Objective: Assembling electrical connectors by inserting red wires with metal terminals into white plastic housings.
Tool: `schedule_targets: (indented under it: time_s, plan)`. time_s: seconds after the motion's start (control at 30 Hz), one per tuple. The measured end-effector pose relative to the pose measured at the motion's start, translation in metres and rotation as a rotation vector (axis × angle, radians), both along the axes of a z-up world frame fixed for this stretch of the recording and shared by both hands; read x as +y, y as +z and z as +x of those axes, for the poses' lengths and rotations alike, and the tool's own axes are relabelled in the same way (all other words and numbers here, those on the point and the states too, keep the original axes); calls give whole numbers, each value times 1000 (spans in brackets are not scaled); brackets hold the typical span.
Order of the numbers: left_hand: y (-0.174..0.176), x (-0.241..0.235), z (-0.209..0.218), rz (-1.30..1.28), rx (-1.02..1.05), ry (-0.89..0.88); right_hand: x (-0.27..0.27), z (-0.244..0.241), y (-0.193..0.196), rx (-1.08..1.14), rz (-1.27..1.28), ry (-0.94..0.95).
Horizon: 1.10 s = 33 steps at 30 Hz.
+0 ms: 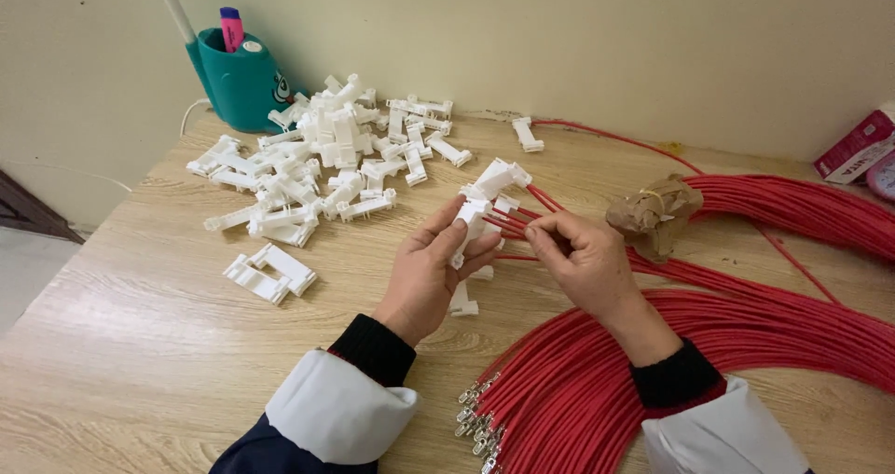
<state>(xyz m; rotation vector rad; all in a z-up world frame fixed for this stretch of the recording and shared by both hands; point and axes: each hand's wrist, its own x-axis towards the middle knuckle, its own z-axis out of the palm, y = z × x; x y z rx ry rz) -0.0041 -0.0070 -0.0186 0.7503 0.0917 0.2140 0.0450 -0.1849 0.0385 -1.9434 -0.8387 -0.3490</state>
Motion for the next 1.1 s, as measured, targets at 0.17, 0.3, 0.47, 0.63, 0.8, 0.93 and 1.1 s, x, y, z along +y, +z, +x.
schedule_targets:
  time_s: [0.17, 0.3, 0.47, 0.63, 0.8, 0.93, 1.1]
  plan:
    - [3, -2, -2, 26, -20, 7, -1, 2, -4, -8, -12, -22]
    - [6, -3, -5, 63, -39, 17, -2, 0, -6, -21, -39, -56]
    - [0, -8, -3, 132, -76, 45, 0, -1, -1, -48, -58, -26]
    - [1, -11, -5, 218, -85, 58, -1, 0, -4, -56, -54, -16]
    - [7, -12, -8, 342, -101, 108, -1, 0, 1, -89, -50, 21]
    - [0, -11, -5, 385, -116, 102, 0, -3, 3, -88, -37, 41]
    - [-3, -21, -7, 454, -119, 85, 6, -8, 8, -101, -25, 61]
